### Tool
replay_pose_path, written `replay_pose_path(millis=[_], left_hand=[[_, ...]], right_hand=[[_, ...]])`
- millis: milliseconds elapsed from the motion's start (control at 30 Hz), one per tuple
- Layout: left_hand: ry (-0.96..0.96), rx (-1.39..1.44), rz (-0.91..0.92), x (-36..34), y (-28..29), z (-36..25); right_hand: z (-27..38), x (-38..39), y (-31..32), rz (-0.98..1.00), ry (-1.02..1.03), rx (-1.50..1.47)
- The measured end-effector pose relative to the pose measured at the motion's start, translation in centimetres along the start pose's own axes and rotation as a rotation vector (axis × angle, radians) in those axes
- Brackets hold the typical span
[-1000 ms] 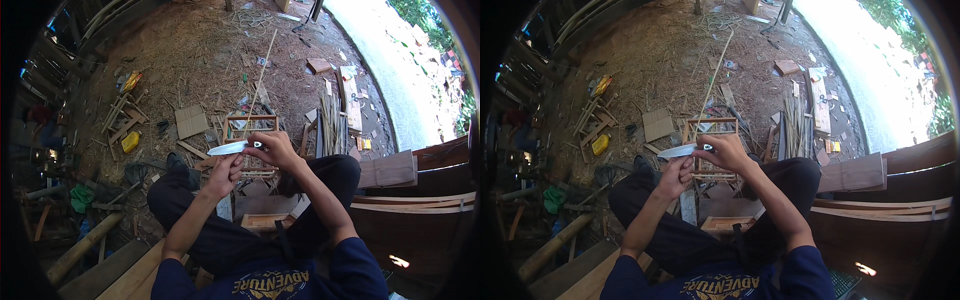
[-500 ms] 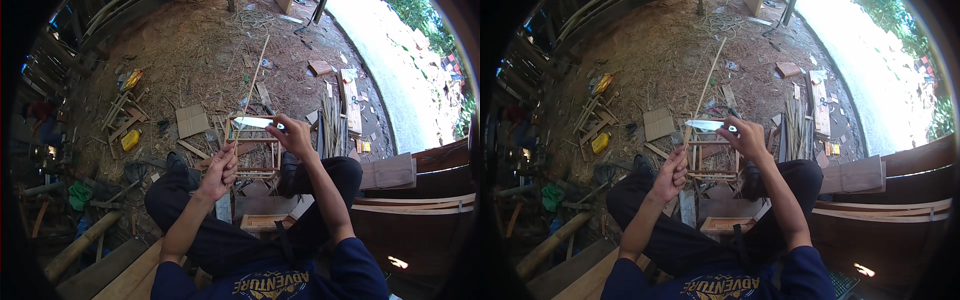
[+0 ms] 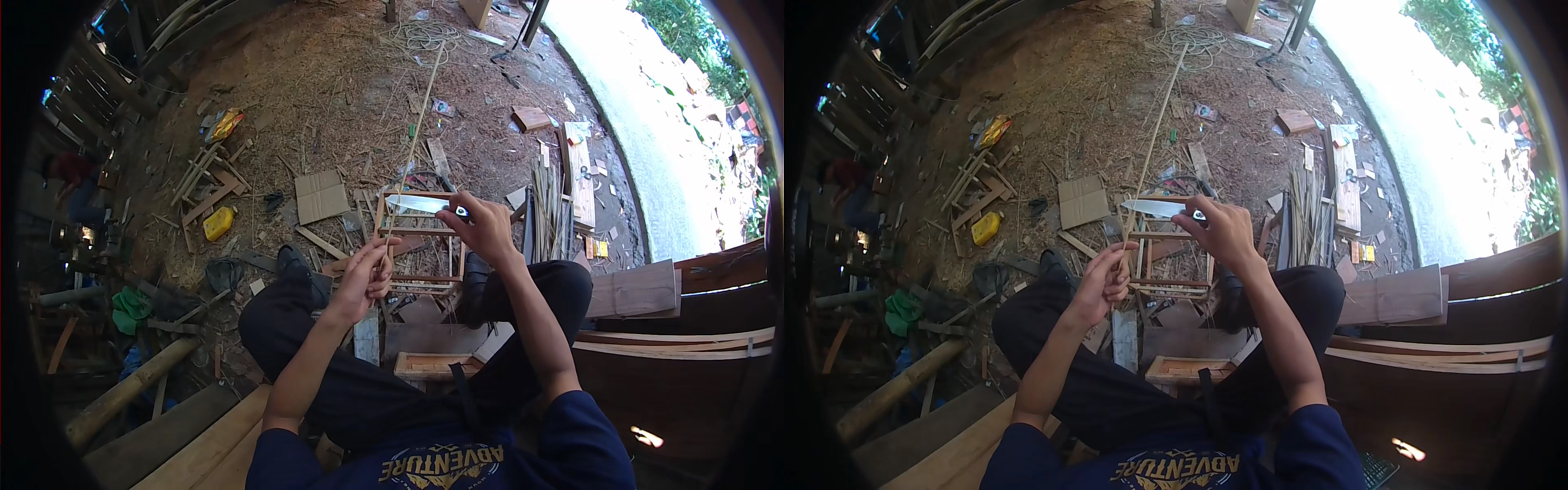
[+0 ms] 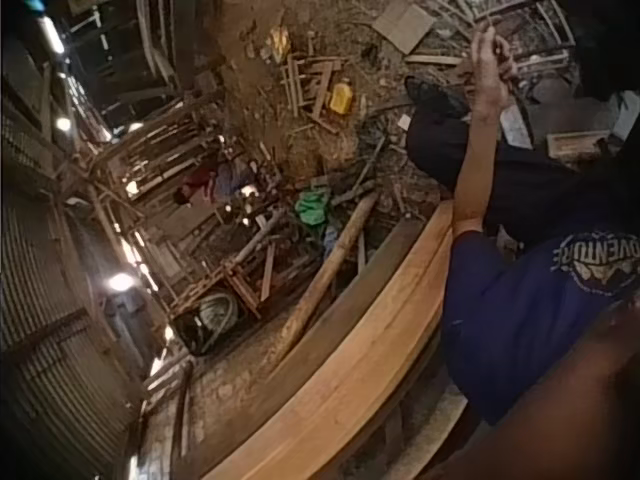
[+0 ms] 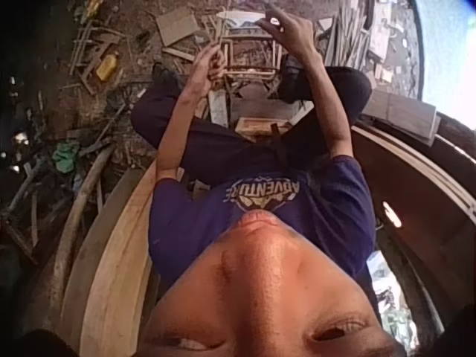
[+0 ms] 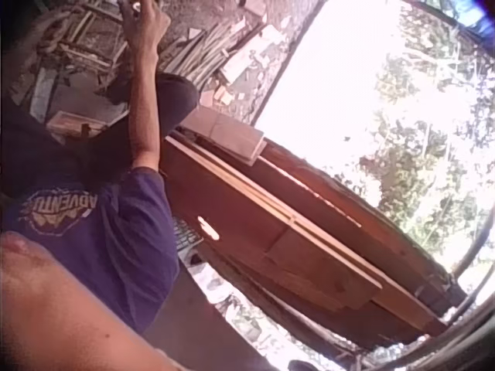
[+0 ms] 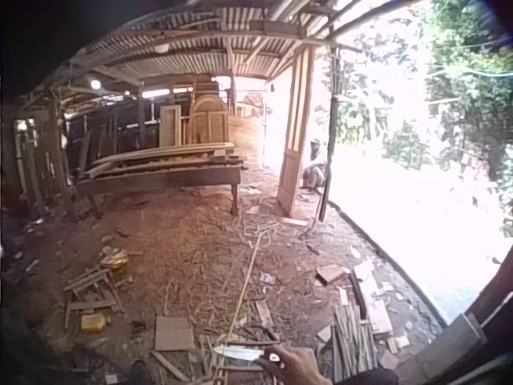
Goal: The person uses a knife to shave a thin strip of wood and then inserts it into a small wooden lattice structure.
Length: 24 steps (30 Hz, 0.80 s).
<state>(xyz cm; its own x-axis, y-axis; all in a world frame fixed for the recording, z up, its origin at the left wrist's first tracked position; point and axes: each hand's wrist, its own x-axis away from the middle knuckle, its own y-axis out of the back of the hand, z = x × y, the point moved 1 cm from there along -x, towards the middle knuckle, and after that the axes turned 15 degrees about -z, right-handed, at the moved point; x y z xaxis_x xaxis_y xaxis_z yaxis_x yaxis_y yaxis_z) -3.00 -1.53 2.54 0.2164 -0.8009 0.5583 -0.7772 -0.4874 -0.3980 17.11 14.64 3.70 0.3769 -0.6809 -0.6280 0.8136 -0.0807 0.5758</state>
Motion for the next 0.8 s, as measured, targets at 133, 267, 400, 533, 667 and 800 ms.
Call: replay_pose_path(millis=[133, 267, 400, 533, 667, 800], left_hand=[[-0.006, -0.042, -0.01, -0.3, -0.1, 0.2], [-0.021, -0.034, 0.009, -0.6, -0.5, 0.2], [-0.095, -0.062, -0.007, -0.8, -1.3, 0.3], [-0.15, -0.025, 0.021, -1.2, -1.9, 0.5], [-0.212, -0.013, -0.004, -1.5, -2.2, 0.5], [-0.221, -0.045, -0.023, -1.4, -2.5, 0.5]], right_hand=[[0.2, -0.1, 0.3, 0.015, -0.009, 0.025], [0.2, -0.1, 0.5, -0.017, 0.013, -0.002], [0.5, -0.2, 1.0, -0.025, 0.014, 0.0], [0.6, -0.2, 1.3, -0.047, 0.031, -0.021], [0.2, -0.1, 1.2, -0.07, 0.058, -0.047], [0.3, 0.1, 1.5, -0.033, 0.04, -0.019]])
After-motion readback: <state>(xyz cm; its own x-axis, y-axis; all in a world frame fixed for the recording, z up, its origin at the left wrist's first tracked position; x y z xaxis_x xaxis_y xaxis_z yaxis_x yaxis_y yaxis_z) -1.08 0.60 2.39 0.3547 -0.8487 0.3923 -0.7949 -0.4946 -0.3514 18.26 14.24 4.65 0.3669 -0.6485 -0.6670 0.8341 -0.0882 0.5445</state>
